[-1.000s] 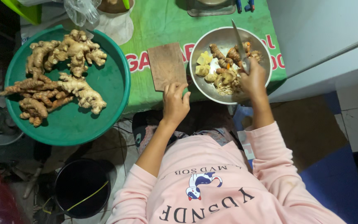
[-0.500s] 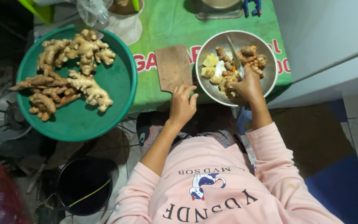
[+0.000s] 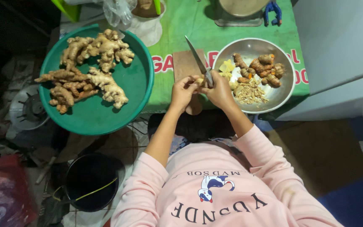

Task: The person peels ginger roots using a small knife, scraping the skin off each piece and placing the peeled ginger into a metal bowl. The person handles the ginger one at a time, rotating each piece to remove the skin before transferring it to the bowl.

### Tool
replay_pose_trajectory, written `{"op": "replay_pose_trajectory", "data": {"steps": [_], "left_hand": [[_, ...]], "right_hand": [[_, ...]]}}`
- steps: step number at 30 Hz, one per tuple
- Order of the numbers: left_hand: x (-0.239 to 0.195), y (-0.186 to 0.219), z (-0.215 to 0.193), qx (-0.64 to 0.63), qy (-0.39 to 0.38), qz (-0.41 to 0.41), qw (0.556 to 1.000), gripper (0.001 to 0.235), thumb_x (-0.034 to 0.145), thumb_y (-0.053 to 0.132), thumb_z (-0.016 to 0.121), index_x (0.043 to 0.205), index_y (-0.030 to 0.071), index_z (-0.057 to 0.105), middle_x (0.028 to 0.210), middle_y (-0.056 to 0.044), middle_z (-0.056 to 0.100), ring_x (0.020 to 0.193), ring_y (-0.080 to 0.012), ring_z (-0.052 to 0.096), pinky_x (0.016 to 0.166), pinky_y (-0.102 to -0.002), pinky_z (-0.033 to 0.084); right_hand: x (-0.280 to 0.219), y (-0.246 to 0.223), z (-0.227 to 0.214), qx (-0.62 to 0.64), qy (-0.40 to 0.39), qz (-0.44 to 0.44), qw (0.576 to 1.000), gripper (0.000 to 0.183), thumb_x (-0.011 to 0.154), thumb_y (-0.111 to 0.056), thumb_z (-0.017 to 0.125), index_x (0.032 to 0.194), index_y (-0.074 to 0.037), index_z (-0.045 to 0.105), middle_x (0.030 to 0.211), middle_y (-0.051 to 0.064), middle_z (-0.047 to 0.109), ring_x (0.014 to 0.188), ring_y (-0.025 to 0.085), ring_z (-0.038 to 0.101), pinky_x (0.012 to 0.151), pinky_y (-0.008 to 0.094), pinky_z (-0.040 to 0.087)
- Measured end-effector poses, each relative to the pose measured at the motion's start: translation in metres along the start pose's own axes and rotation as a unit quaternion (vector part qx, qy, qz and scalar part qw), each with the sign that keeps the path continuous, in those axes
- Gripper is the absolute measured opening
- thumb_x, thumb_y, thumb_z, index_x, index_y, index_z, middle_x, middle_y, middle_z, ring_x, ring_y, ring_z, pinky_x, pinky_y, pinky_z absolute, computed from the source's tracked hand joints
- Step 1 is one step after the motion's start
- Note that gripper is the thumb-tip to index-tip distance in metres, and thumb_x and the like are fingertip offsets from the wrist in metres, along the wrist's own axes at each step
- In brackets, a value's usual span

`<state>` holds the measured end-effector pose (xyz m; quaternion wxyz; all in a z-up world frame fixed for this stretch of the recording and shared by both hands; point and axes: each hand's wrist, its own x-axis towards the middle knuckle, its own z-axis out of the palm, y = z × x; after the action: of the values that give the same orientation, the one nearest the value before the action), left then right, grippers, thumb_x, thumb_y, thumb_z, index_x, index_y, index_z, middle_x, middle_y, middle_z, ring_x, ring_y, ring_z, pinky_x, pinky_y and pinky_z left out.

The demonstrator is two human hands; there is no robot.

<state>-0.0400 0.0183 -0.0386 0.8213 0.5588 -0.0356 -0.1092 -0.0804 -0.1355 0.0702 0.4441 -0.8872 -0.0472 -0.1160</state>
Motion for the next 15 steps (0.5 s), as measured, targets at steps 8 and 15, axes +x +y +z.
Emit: {"op": "replay_pose_trajectory", "data": {"steps": [8, 15], "left_hand": [[0.025, -0.033, -0.027, 0.237, 0.181, 0.083, 0.951, 0.015, 0.092, 0.005, 0.07, 0.106, -0.001, 0.071, 0.099, -0.01, 0.069, 0.082, -0.0217, 0.072, 0.068, -0.033, 0.059], [0.012, -0.02, -0.022, 0.395, 0.202, 0.201, 0.873, 0.021, 0.087, 0.006, 0.077, 0.107, 0.002, 0.075, 0.102, -0.014, 0.07, 0.092, -0.0308, 0.07, 0.083, -0.037, 0.056]], "right_hand": [[-0.029, -0.011, 0.009, -0.018, -0.048, 0.034, 0.998, 0.037, 0.098, -0.013, 0.063, 0.133, -0.002, 0.057, 0.099, 0.027, 0.067, 0.092, 0.043, 0.065, 0.078, 0.048, 0.051], [-0.059, -0.015, 0.003, -0.068, -0.053, -0.058, 0.995, 0.059, 0.094, -0.002, 0.058, 0.151, -0.006, 0.045, 0.103, 0.026, 0.064, 0.093, 0.045, 0.063, 0.083, 0.049, 0.05]]}}
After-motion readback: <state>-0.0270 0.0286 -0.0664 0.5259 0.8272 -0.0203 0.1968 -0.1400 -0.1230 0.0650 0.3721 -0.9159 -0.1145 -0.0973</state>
